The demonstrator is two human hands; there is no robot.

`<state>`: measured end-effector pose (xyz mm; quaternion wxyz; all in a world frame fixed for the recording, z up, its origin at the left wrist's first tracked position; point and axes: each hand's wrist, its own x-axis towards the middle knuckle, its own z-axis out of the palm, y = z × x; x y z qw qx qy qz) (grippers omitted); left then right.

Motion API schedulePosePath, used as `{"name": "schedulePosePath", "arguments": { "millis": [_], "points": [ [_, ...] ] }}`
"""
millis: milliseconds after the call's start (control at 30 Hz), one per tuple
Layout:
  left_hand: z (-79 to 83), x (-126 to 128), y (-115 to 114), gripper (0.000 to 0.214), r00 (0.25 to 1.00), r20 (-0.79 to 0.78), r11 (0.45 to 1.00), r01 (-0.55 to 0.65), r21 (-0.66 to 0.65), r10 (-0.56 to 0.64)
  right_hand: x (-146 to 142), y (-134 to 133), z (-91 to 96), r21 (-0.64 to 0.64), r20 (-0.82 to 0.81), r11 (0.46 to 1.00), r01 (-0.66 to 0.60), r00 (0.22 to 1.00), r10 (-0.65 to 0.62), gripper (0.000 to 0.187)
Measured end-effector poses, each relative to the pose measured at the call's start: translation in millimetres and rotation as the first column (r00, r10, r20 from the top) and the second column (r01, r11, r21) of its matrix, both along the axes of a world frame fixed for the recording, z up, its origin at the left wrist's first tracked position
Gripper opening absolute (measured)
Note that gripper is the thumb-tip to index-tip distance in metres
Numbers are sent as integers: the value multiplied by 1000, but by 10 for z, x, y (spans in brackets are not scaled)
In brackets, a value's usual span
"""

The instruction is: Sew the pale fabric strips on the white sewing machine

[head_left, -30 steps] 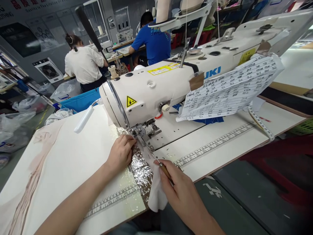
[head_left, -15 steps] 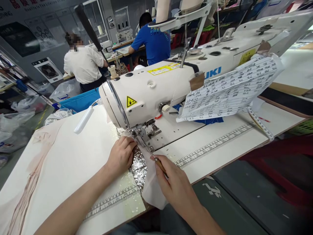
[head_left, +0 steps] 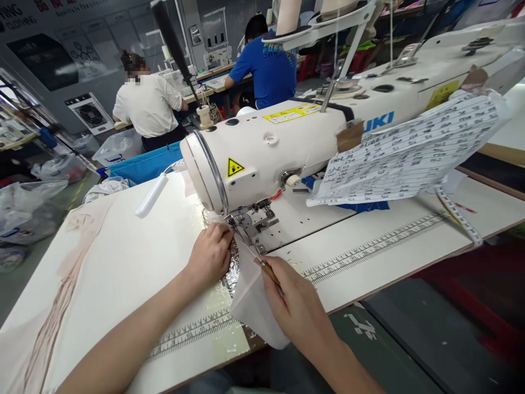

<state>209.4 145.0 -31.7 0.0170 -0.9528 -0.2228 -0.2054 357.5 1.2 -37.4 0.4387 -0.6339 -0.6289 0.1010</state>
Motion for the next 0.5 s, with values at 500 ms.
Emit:
{"name": "schedulePosePath", "arguments": {
  "millis": [500],
  "points": [
    [61,170,-23,11,973,-152,984,-172,41,176,-355,-264,329,153,-135,958,-243,955,264,29]
  ]
}}
